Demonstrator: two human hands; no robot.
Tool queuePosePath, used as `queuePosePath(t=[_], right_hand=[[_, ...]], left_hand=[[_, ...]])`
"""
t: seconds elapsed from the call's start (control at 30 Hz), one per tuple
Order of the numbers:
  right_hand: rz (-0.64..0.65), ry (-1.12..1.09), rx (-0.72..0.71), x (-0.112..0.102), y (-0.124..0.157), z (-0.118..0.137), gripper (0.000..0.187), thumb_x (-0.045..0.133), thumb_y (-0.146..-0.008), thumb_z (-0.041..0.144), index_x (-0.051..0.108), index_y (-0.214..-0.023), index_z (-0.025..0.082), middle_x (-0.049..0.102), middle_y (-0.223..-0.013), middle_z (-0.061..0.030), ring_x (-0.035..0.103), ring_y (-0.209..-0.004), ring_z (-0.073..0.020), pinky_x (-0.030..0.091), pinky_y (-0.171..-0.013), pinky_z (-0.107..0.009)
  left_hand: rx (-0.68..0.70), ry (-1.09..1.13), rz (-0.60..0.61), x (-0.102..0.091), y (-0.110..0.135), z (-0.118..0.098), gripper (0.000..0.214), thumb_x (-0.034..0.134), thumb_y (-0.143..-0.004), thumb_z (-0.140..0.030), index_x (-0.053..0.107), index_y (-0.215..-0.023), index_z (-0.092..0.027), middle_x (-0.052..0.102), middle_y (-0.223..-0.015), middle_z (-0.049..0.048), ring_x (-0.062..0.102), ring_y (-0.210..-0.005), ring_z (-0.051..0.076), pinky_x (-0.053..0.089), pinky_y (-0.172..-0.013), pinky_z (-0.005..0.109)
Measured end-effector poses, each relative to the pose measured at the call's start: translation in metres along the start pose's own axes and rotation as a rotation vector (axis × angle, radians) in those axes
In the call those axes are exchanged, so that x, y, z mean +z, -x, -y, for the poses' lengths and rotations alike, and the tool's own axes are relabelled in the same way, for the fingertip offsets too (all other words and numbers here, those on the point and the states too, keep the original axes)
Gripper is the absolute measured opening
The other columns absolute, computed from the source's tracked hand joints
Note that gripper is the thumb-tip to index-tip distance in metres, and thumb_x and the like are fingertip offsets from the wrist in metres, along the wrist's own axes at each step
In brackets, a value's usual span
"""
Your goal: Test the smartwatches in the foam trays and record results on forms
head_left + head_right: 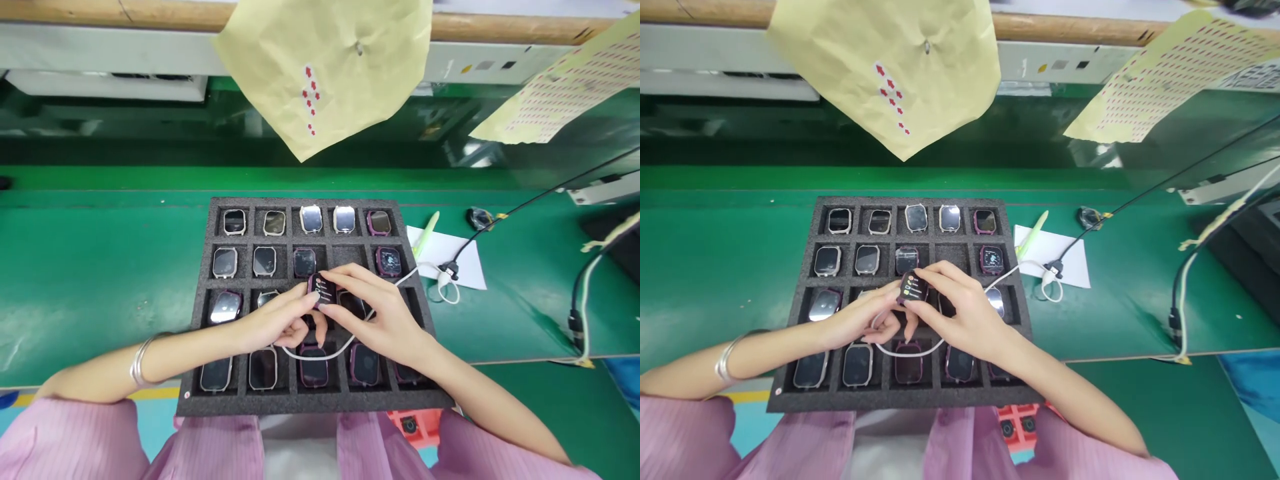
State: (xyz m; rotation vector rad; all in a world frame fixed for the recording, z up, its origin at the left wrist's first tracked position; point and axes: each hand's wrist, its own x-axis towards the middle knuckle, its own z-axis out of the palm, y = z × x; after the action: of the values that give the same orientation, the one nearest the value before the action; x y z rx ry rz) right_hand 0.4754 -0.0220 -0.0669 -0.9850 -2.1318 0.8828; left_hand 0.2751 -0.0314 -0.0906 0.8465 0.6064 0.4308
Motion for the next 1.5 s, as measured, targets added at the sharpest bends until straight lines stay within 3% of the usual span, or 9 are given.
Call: queuePosePath(t=[0.2, 0.37, 0.7, 0.8, 0.97, 1.5], right_hand=[[0.059, 0.046, -0.064, 0.001, -0.002, 0.005, 0.036, 0.062, -0.089, 0.021, 0.058, -0.124, 0.017, 0.059, -0.108, -0.0122, 0.060, -0.099, -0.0233, 0.055, -0.083, -0.038], [0.102, -0.009, -0.105, 0.001, -0.002, 0.004, 0.040, 0.063, -0.088, 0.019, 0.056, -0.127, 0.018, 0.058, -0.106, -0.0114, 0.060, -0.097, -0.0225, 0.056, -0.079, -0.036], [-0.038, -0.070, -0.057, 0.008, 0.003, 0.000, 0.043, 0.073, -0.083, 0.027, 0.060, -0.124, 0.023, 0.059, -0.109, -0.0092, 0.059, -0.100, -0.0222, 0.054, -0.086, -0.038], [-0.013, -0.286, 0.017, 0.007, 0.002, -0.005, 0.039, 0.071, -0.085, 0.032, 0.063, -0.122, 0.024, 0.058, -0.108, -0.0089, 0.058, -0.101, -0.0220, 0.053, -0.086, -0.038], [0.056, -0.625, 0.019, 0.006, -0.001, -0.012, 0.021, 0.063, -0.091, 0.031, 0.071, -0.110, 0.026, 0.057, -0.098, -0.0069, 0.057, -0.091, -0.0177, 0.052, -0.079, -0.035], [0.010, -0.506, -0.149, 0.008, 0.000, -0.011, 0.029, 0.069, -0.086, 0.034, 0.069, -0.115, 0.028, 0.056, -0.095, -0.0063, 0.057, -0.086, -0.0178, 0.052, -0.073, -0.033]], left_hand=[[0.071, 0.002, -0.005, 0.003, 0.004, 0.003, 0.048, 0.050, -0.093, -0.037, 0.033, -0.134, -0.017, 0.052, -0.073, -0.0040, 0.036, -0.041, 0.003, 0.021, -0.036, 0.018], [0.084, -0.038, -0.025, 0.004, 0.005, 0.008, 0.045, 0.049, -0.093, -0.040, 0.037, -0.127, -0.013, 0.058, -0.077, 0.0008, 0.045, -0.043, 0.004, 0.029, -0.037, 0.018], [0.208, -0.043, -0.030, 0.002, 0.003, 0.008, 0.040, 0.053, -0.093, -0.036, 0.041, -0.123, -0.013, 0.060, -0.073, 0.0002, 0.050, -0.046, 0.005, 0.036, -0.041, 0.016], [0.220, 0.037, 0.031, 0.000, 0.003, 0.008, 0.035, 0.052, -0.094, -0.034, 0.041, -0.120, -0.014, 0.061, -0.073, 0.0001, 0.052, -0.046, 0.005, 0.036, -0.040, 0.016], [0.229, 0.186, 0.290, -0.001, 0.006, 0.011, 0.032, 0.050, -0.096, -0.033, 0.039, -0.122, -0.019, 0.062, -0.077, 0.0010, 0.053, -0.044, 0.005, 0.033, -0.037, 0.014], [0.250, 0.053, 0.402, 0.000, 0.010, 0.012, 0.031, 0.046, -0.097, -0.039, 0.034, -0.119, -0.021, 0.052, -0.072, -0.0042, 0.046, -0.041, 0.002, 0.035, -0.037, 0.012]])
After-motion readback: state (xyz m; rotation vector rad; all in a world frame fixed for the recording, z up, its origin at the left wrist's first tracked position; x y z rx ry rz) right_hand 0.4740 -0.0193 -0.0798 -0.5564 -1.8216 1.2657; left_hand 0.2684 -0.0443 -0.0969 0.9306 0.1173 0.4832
